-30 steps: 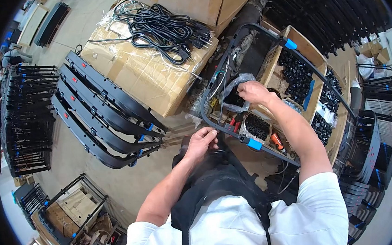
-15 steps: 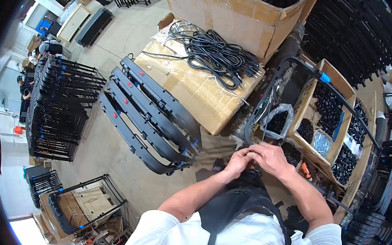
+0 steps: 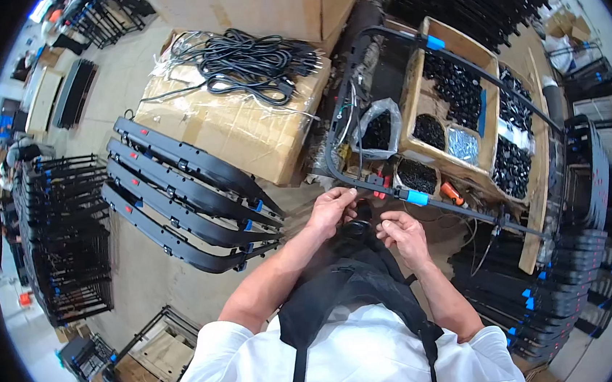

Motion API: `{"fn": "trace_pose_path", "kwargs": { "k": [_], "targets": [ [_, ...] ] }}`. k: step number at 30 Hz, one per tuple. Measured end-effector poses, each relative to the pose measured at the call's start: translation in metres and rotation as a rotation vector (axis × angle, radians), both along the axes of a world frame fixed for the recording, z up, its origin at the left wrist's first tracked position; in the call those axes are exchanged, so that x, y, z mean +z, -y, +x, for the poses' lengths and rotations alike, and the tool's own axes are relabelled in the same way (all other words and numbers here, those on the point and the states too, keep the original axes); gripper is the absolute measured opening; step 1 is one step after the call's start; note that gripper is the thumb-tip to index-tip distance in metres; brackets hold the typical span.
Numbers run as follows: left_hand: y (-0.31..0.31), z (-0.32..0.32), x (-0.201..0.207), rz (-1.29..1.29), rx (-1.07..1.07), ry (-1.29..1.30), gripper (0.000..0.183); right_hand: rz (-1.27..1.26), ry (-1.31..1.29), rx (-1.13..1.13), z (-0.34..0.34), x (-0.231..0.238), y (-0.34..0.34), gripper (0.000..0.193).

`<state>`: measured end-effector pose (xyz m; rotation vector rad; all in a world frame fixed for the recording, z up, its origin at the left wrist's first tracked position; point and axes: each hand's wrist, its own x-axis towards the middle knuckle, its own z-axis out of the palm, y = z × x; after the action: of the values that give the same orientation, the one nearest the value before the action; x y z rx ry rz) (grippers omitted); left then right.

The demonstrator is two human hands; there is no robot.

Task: Assembling components of a lawn mower, including the handle, housing, and internal wiring on a factory assembly line.

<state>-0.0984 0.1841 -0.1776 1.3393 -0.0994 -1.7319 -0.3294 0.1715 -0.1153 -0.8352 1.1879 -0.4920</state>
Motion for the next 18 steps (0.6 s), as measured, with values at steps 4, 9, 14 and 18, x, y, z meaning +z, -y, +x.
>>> {"fn": "trace_pose_path", "kwargs": {
  "k": [4,9,14,18],
  "targets": [
    [0.002,0.001,0.007,0.028,-0.032,0.017,0.019,0.259,0.192,-0.317,0.006,-0.056,-0.006,0.038],
    [0.003,0.004,0.005,-0.005,-0.051,-0.025,0.021,0.393,0.475,-0.353,0.063,-0.072,0.017,0.032],
    [0.008,-0.001,0.019,0.044,0.003,0.068,0.025,0.413,0.468,-0.318,0.078,-0.075,0.022,0.024],
    [0.007,-0.001,0.009,0.014,0.005,0.099,0.025,0.419,0.497,-0.382,0.084,-0.088,0.018,0.022]
  ]
}}
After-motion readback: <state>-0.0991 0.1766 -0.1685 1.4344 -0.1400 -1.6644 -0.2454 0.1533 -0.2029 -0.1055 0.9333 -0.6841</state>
